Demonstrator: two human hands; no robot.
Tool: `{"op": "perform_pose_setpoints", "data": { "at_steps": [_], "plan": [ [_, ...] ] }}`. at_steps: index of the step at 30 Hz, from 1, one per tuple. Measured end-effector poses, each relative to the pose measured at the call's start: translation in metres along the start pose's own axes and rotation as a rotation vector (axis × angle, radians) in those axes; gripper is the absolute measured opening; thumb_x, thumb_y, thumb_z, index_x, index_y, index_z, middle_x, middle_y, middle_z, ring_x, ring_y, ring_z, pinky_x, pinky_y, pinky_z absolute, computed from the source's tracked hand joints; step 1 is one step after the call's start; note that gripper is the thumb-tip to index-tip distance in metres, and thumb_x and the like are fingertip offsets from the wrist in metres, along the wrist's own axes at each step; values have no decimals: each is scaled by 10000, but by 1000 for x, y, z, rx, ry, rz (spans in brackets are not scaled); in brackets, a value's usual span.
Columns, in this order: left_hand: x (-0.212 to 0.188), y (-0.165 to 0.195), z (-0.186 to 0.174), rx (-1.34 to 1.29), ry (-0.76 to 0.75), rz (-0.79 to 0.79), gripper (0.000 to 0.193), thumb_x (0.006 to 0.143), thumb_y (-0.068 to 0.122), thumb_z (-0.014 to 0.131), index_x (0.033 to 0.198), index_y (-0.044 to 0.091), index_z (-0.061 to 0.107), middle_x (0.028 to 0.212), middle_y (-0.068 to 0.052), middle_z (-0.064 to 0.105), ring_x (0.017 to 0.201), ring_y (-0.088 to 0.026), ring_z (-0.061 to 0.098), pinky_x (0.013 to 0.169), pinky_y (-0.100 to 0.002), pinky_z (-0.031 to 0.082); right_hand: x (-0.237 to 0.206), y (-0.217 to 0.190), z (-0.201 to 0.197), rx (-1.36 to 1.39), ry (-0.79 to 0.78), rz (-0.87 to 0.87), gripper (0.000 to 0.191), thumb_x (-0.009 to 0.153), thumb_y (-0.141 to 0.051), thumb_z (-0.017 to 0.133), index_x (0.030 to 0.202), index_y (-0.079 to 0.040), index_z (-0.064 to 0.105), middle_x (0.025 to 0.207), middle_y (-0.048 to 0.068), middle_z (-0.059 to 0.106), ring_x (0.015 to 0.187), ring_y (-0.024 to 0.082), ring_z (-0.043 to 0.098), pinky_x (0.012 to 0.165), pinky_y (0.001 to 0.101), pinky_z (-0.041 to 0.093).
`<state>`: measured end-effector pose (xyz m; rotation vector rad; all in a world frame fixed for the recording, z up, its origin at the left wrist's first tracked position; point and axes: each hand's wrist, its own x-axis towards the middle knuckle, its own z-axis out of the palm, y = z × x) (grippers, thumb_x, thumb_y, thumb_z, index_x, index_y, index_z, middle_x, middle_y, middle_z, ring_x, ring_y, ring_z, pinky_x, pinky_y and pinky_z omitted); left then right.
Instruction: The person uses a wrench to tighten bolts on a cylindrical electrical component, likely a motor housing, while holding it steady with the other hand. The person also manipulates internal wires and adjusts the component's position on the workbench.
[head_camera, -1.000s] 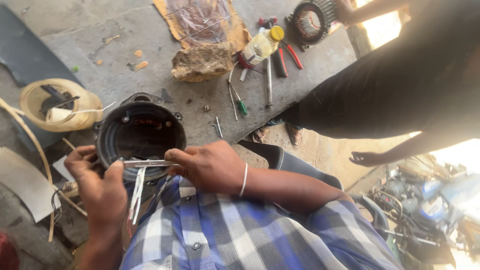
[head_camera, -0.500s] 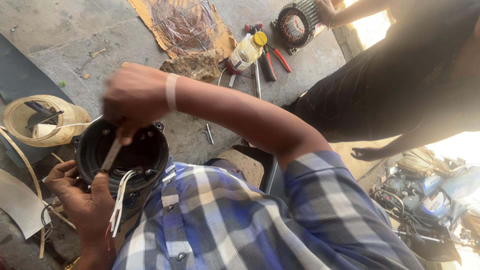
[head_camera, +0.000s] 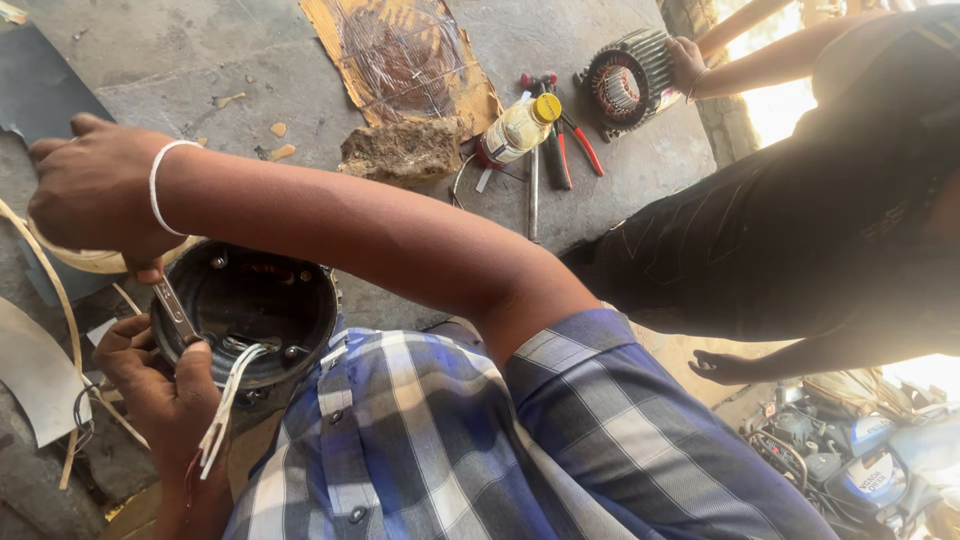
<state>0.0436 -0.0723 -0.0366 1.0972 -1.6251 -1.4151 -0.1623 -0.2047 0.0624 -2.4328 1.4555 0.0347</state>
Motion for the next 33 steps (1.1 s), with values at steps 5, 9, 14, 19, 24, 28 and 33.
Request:
{"op": "perform_pose_setpoints", "data": {
  "at_steps": [5,9,14,19,24,28,33],
  "plan": [
    [3,-4,0,-17,5,15,411,978,9,547,1347,23,367,1111,-90,492,939,-88,503,868,-234,470,-24,3,3,-80,27,39,510,626,-587,895,962,-233,747,897,-20,683,1058,256,558,994,514,380],
    [5,-8,1,-96,-7,-4,419,968,-5,541,1344,32,361,1110,-84,490,854,-75,473,803,-225,449,-53,9,11,-47,7,146,515,700,-652,844,912,-199,718,782,-25,660,867,201,598,894,454,437],
    [5,-9,2,-122,-32,16,408,996,-31,540,1358,31,362,1168,-99,487,979,-89,508,905,-249,479,-117,1,18,28,151,248,523,823,-650,771,922,-148,665,613,-1,604,499,178,559,457,387,430],
    [11,-3,10,-53,-44,144,449,968,-62,561,1385,18,416,1251,-96,474,1165,-168,523,1104,-326,466,-198,-80,50,82,342,486,399,938,-432,705,1212,-150,640,685,81,633,496,256,612,431,433,428],
    [9,10,20,-149,-22,-11,378,950,49,604,1310,73,491,1136,-65,549,981,-161,564,873,-309,513,-224,-101,51,233,437,482,101,958,-277,684,953,-176,689,775,32,691,616,221,683,523,391,515],
    [10,25,12,-272,-146,-21,393,972,107,633,1331,79,476,1157,-81,564,1003,-145,587,879,-312,528,-208,-30,26,25,467,211,336,974,-340,748,693,-179,661,580,-18,611,461,136,533,486,321,387],
    [10,38,6,-254,-157,-27,373,994,128,597,1350,64,504,1204,-83,582,1070,-133,608,924,-307,552,-155,29,-3,-16,178,10,338,1030,-399,673,747,-216,703,614,-49,622,576,111,542,734,334,390]
  ]
}}
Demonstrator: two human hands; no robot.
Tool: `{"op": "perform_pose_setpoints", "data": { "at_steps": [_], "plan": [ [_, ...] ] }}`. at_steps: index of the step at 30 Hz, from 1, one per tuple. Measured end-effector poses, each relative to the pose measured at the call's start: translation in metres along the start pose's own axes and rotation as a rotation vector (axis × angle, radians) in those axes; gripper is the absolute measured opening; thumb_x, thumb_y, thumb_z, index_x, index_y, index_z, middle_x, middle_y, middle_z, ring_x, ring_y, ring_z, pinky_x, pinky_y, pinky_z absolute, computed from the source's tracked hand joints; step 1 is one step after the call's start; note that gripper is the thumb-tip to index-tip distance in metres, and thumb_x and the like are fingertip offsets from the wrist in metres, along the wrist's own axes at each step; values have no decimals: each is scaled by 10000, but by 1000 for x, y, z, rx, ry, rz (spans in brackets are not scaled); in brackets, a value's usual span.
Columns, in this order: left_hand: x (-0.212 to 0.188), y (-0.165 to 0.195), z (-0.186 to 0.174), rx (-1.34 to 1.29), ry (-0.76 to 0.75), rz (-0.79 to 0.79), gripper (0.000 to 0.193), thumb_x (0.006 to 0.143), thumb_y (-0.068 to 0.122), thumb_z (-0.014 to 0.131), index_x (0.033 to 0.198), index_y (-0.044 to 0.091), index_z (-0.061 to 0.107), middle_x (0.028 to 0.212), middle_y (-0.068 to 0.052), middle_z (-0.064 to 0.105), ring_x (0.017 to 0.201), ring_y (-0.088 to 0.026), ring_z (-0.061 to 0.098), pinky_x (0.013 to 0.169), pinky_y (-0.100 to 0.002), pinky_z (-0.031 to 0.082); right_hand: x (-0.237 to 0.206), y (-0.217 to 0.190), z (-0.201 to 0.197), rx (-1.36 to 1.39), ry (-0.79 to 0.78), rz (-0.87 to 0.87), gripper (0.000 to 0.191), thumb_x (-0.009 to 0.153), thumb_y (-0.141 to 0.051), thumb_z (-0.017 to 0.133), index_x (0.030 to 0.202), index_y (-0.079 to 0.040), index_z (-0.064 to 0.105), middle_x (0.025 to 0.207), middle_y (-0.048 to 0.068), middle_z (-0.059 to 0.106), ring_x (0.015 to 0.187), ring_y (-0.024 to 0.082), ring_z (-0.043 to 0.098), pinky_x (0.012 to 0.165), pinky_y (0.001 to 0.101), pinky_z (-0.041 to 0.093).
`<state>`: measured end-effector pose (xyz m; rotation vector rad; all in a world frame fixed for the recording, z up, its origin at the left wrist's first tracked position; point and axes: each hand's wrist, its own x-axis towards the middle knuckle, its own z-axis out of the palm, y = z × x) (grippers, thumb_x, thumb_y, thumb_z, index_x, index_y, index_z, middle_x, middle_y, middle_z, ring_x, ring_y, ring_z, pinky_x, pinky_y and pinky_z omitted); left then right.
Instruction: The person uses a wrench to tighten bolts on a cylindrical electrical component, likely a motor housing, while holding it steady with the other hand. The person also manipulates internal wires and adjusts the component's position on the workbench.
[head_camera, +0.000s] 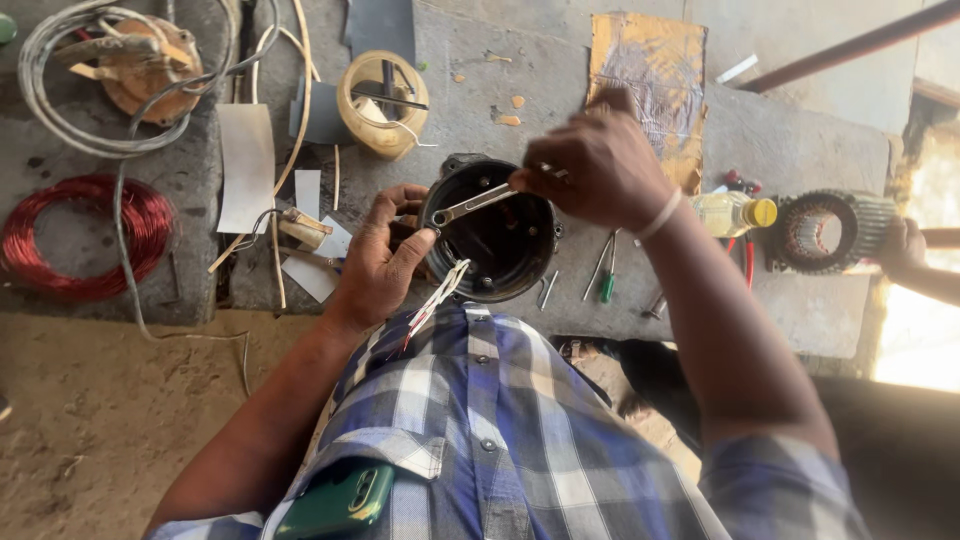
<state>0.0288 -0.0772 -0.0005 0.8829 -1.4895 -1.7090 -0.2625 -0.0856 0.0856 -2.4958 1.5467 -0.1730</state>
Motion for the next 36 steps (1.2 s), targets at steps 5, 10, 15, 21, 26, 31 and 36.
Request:
{"op": "perform_pose_setpoints", "data": {
  "at_steps": [5,10,15,21,26,31,36],
  "plan": [
    [-1,-4,15,95,130,0,411,932,78,600,1332,54,505,1107,-79,594,921,-127,609,807,-301,569,56,2,-12,-98,-260,-91,263,961,-522,710,832,-301,768,648,-44,655,776,176,596,1082,437,231],
    [3,-9,30,221,283,33,416,858,-17,588,1264,48,519,1022,-86,601,795,-123,605,729,-298,560,99,-3,-3,-182,-149,-248,296,862,-567,748,799,-279,765,725,-68,703,865,196,617,1059,477,233],
    [6,-10,34,263,304,56,442,837,-46,585,1262,34,494,1033,-101,586,808,-143,602,745,-310,558,99,9,7,-188,-125,-283,373,898,-591,716,864,-220,723,777,-37,707,786,196,631,846,393,432],
    [5,-13,33,328,306,176,392,883,-42,596,1252,29,484,1088,-129,599,897,-208,644,825,-364,555,3,-7,9,48,-280,209,442,992,-540,607,1175,-140,562,764,69,703,544,207,643,441,352,505],
    [5,-15,30,318,274,156,374,899,-29,588,1254,21,482,1095,-134,601,892,-219,626,830,-373,548,-81,-109,31,165,83,361,340,948,-270,678,1246,-144,574,927,84,772,510,265,658,406,388,485],
    [2,-15,23,136,181,29,340,949,23,569,1275,32,472,1080,-120,574,877,-171,593,802,-340,553,-92,-125,37,241,231,386,184,962,-250,718,1103,-133,699,771,59,743,523,191,672,463,338,508],
    [-2,-10,14,189,116,191,434,923,8,628,1322,16,458,1216,-135,577,1038,-178,597,953,-347,526,-82,-76,26,276,247,171,178,953,-313,754,970,-136,739,754,14,735,576,122,685,515,273,526]
  ]
}}
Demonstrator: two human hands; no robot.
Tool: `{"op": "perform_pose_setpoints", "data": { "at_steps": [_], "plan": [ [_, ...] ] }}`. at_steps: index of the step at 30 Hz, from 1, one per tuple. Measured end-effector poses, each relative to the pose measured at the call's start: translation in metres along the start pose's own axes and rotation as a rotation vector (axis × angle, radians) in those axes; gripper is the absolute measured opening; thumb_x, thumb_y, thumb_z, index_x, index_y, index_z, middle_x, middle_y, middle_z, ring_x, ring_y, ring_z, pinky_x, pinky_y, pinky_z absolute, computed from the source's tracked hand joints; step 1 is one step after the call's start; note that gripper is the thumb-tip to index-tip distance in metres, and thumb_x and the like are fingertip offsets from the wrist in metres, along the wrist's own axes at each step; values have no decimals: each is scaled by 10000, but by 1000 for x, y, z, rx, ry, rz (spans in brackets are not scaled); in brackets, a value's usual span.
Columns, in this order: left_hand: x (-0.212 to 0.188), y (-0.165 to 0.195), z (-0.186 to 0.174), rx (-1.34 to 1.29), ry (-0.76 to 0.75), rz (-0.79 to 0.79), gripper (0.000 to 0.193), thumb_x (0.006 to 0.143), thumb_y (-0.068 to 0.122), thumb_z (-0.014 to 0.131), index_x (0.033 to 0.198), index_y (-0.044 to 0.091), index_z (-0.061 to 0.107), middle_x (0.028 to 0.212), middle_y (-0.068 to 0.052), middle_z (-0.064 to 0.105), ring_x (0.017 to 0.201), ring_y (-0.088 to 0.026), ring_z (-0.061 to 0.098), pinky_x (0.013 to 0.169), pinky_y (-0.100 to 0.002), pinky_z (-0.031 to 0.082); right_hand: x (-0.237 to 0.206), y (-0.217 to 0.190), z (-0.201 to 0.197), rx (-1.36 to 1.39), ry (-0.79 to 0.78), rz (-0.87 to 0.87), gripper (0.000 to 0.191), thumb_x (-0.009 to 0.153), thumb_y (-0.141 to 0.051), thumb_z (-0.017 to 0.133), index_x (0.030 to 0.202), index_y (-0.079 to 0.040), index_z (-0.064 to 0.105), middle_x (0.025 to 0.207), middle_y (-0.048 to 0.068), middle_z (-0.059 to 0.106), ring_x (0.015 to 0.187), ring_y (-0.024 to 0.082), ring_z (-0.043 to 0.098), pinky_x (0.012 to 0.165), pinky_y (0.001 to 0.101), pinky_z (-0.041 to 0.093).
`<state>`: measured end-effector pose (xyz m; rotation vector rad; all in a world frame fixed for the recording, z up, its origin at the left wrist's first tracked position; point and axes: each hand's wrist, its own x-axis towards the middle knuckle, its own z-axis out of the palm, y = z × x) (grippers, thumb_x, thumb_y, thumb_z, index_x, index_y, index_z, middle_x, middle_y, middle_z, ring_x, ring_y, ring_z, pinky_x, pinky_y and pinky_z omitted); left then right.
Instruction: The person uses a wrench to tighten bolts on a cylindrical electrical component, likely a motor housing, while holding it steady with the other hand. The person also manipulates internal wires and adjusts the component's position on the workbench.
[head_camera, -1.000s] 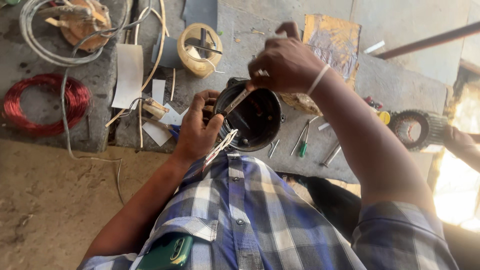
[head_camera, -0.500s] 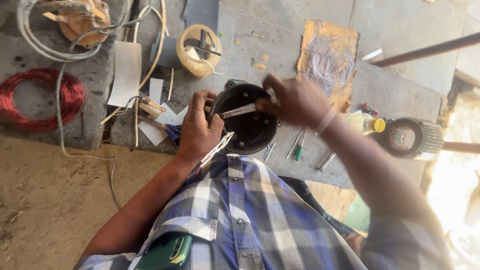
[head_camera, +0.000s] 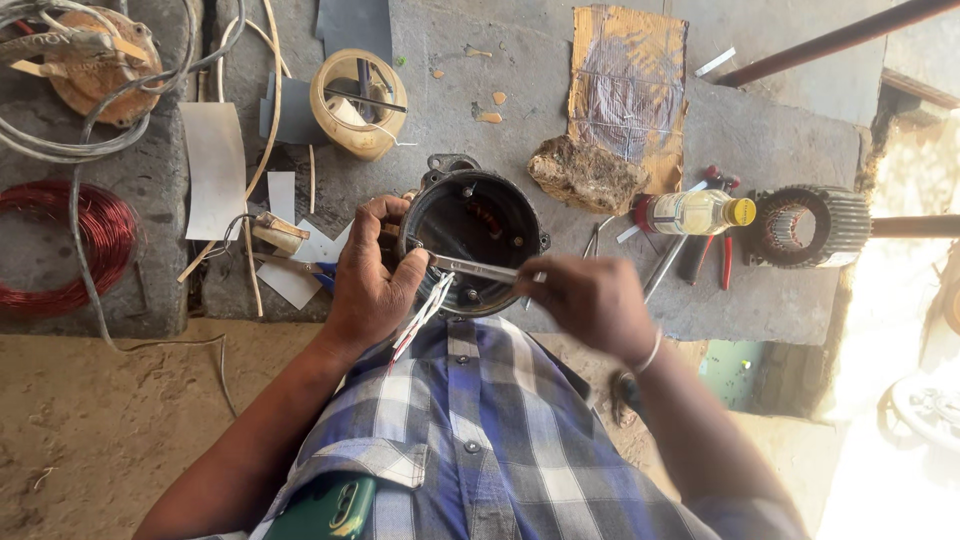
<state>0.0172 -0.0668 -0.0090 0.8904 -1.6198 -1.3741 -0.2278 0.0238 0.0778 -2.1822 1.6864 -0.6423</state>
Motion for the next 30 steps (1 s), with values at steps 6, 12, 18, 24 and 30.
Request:
{"op": "perform_pose_setpoints", "data": {
  "at_steps": [6,12,18,24,30],
  "plan": [
    [1,4,-2,28,-9,-27,439,927,8,625,1334,23,462,1169,-117,577,1007,-169,599,929,-343,537,99,61,-27,-91,-407,-211,341,931,-437,770,766,-139,767,580,-27,680,463,79,613,400,258,428],
    [0,10,3,72,11,-127,423,913,-9,585,1315,39,464,1086,-86,553,882,-124,577,809,-317,547,199,43,-17,-211,-786,-110,285,859,-503,746,853,-223,796,803,-12,761,643,123,676,541,276,481],
    [1,11,11,56,78,-134,415,893,-21,599,1286,35,476,1043,-92,574,854,-131,591,792,-321,550,228,15,-1,-533,-719,-270,369,821,-590,778,842,-223,800,827,10,752,725,159,633,630,382,450],
    [3,7,18,119,147,-52,402,891,-35,598,1275,25,494,1107,-123,587,887,-172,614,803,-331,559,191,44,-7,-466,-638,-224,377,899,-581,699,908,-210,762,810,8,756,622,159,606,664,348,417],
    [4,5,16,99,118,-81,368,917,-30,603,1265,27,497,1100,-126,600,889,-190,619,837,-357,552,83,31,-19,-415,-611,282,424,996,-532,603,1218,-175,543,632,103,681,432,181,538,387,356,450]
  ]
}}
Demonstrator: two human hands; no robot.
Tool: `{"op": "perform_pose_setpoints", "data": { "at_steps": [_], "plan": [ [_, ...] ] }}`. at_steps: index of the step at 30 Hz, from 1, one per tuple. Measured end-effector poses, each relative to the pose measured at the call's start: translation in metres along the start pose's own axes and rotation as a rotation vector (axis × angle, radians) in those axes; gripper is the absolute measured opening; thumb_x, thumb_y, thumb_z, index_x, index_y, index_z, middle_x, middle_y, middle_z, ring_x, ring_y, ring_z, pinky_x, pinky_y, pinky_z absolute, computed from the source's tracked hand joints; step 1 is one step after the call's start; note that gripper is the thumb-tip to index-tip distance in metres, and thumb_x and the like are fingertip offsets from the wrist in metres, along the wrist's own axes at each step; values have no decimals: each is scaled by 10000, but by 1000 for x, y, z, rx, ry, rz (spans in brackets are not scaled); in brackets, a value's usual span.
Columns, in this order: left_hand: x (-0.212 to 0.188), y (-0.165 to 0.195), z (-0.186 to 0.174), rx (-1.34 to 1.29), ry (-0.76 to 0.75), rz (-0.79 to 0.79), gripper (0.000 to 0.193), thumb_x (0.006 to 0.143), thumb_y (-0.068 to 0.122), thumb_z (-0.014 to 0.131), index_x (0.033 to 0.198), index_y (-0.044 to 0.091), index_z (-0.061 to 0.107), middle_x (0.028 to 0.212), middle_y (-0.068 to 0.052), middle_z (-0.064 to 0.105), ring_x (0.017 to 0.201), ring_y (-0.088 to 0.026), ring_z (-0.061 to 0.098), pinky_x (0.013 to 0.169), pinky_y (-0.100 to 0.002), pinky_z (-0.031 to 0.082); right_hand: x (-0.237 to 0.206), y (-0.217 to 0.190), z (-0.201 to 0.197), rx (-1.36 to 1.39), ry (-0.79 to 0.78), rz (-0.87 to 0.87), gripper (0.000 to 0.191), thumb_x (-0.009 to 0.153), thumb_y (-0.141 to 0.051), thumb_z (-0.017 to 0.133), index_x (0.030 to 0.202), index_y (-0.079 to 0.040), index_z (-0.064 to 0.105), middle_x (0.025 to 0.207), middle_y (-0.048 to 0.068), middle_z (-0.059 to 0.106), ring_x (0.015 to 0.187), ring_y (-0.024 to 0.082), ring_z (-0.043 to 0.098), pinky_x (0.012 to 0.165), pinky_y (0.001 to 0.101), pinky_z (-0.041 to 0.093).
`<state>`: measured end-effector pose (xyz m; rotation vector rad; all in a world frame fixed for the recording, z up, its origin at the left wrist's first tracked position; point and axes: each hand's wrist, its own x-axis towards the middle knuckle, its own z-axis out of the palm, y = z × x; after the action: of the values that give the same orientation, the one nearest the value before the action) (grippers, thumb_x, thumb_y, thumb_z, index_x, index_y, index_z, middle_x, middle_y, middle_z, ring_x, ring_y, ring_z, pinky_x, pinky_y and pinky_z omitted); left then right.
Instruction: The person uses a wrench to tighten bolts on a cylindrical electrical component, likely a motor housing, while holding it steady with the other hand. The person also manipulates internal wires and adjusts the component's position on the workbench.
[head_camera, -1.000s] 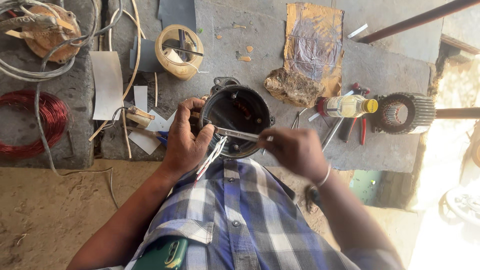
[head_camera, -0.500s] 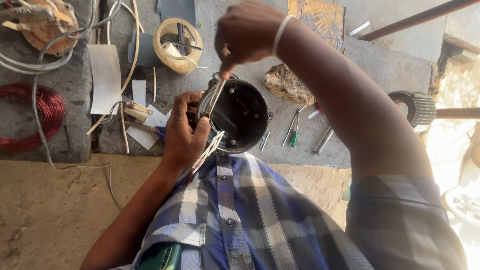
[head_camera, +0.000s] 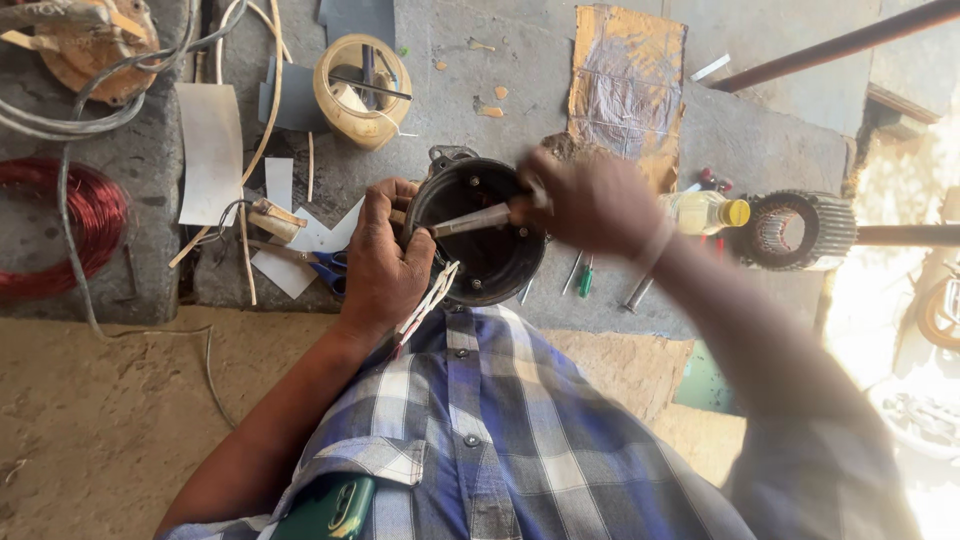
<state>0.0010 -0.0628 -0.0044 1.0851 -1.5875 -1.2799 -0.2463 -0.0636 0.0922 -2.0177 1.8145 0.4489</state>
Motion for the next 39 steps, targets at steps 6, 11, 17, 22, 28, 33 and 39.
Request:
{"op": "perform_pose_setpoints", "data": {
  "at_steps": [6,11,17,22,28,33,39],
  "plan": [
    [1,-2,-3,-4,-15,82,384,907,-37,605,1268,14,484,1132,-141,587,928,-197,610,876,-372,535,-83,-76,64,318,333,34,280,981,-355,660,1131,-128,593,603,50,657,417,213,596,365,365,427],
    [3,-2,-11,-42,-119,56,400,910,-4,626,1280,19,476,1129,-132,572,936,-184,599,883,-356,538,-79,-53,86,539,531,-70,186,972,-280,709,1033,-105,709,617,35,672,477,128,647,440,293,491],
    [6,0,-20,-91,-179,32,428,908,57,662,1290,24,474,1103,-102,596,917,-155,632,848,-343,562,-60,-7,63,361,463,-255,132,989,-260,702,959,-147,761,664,-25,716,503,70,660,422,233,487],
    [4,-1,-15,-70,-128,7,396,924,39,619,1298,25,491,1085,-92,618,883,-144,635,822,-328,571,10,33,9,300,257,-569,211,1056,-236,644,907,-146,765,781,-31,770,579,56,696,543,242,508],
    [2,-7,-3,29,9,69,392,876,-47,581,1255,23,507,1102,-111,632,911,-164,652,855,-326,563,85,9,-52,-13,-41,-478,199,983,-369,654,941,-237,796,890,-20,786,752,139,701,796,369,516],
    [1,-10,6,16,80,-15,443,852,-46,580,1278,53,508,1062,-111,627,788,-167,653,750,-319,568,113,-29,-72,-369,-10,-444,306,902,-561,701,924,-270,794,770,22,754,816,183,596,888,446,433],
    [-1,-7,8,-23,83,-78,431,863,-28,554,1282,57,495,1093,-107,622,799,-175,684,737,-329,584,103,-3,-47,-281,-15,-365,354,979,-560,636,1016,-214,695,722,34,689,594,191,629,557,368,484]
  ]
}}
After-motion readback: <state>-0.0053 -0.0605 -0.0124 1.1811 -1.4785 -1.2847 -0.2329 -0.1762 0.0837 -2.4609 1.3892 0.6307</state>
